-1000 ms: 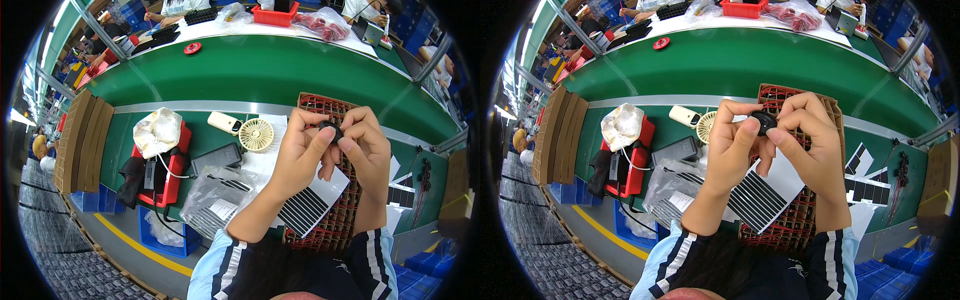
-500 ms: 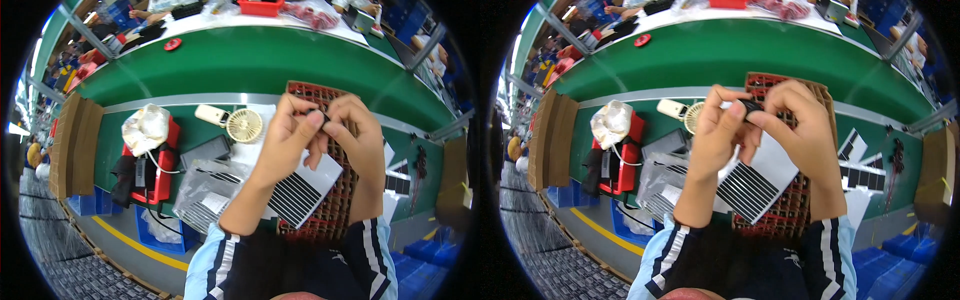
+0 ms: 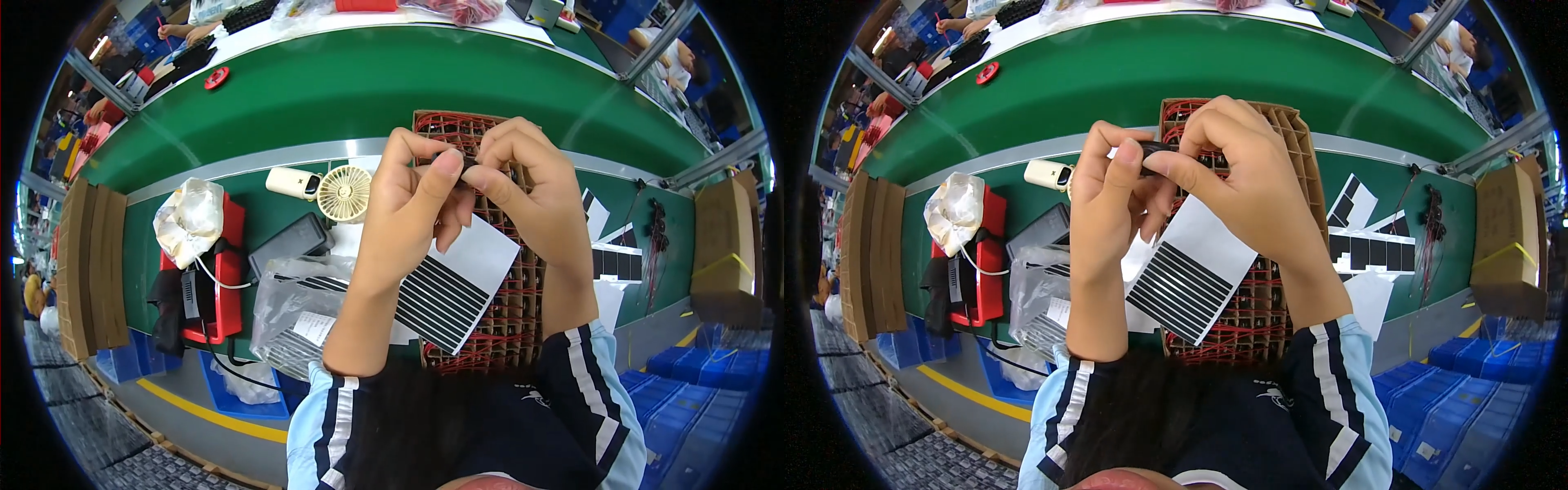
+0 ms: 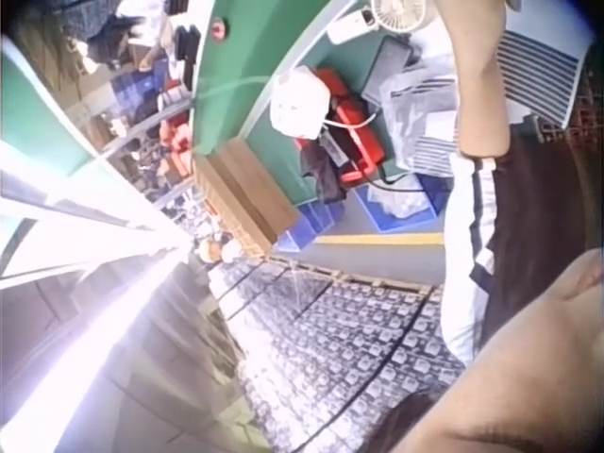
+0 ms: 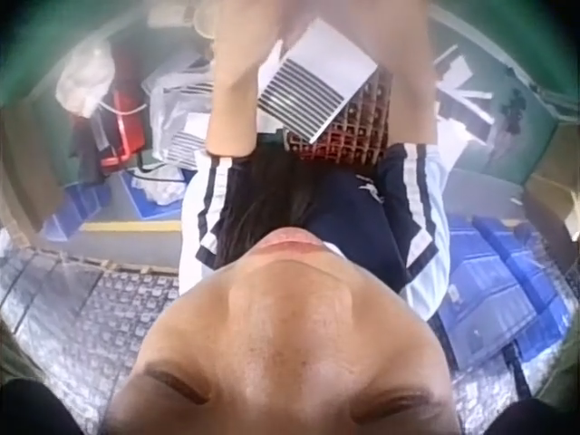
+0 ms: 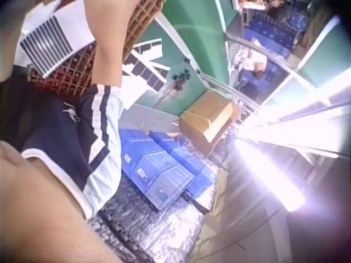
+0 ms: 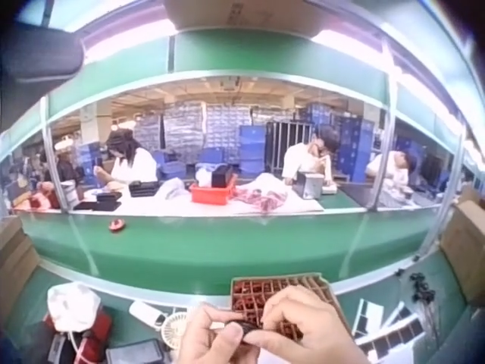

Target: Assembling small LED light components and wiring on a factory production line.

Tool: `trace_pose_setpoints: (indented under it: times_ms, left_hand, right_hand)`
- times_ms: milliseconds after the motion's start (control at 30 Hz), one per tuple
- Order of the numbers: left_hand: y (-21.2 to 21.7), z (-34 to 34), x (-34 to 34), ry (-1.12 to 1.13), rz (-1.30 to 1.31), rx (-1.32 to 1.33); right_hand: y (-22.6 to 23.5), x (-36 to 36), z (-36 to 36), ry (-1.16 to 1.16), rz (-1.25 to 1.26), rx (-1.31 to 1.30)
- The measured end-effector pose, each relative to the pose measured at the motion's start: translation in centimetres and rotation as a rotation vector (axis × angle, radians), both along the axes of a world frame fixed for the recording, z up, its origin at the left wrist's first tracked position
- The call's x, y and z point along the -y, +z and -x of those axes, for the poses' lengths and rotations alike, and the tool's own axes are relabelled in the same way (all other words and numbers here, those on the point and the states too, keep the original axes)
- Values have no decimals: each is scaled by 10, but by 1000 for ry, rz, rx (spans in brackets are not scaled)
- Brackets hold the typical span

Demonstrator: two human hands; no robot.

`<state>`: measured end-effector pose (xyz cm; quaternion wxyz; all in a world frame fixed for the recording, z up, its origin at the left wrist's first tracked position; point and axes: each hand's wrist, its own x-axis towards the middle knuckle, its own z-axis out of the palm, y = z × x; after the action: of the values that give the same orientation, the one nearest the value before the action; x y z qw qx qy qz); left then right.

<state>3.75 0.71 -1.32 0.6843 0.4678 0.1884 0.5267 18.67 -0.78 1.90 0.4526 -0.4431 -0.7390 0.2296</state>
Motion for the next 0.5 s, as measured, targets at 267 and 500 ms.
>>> trace_pose_setpoints:
  times_ms: [267, 500]
  left_hand:
    - [1, -1, -1, 165, -66, -45]
    - [-1, -11, 3, 322, -234, 41]
  right_hand:
    - [0, -8, -2, 150, -96, -47]
    - [-1, -5, 3, 48, -128, 35]
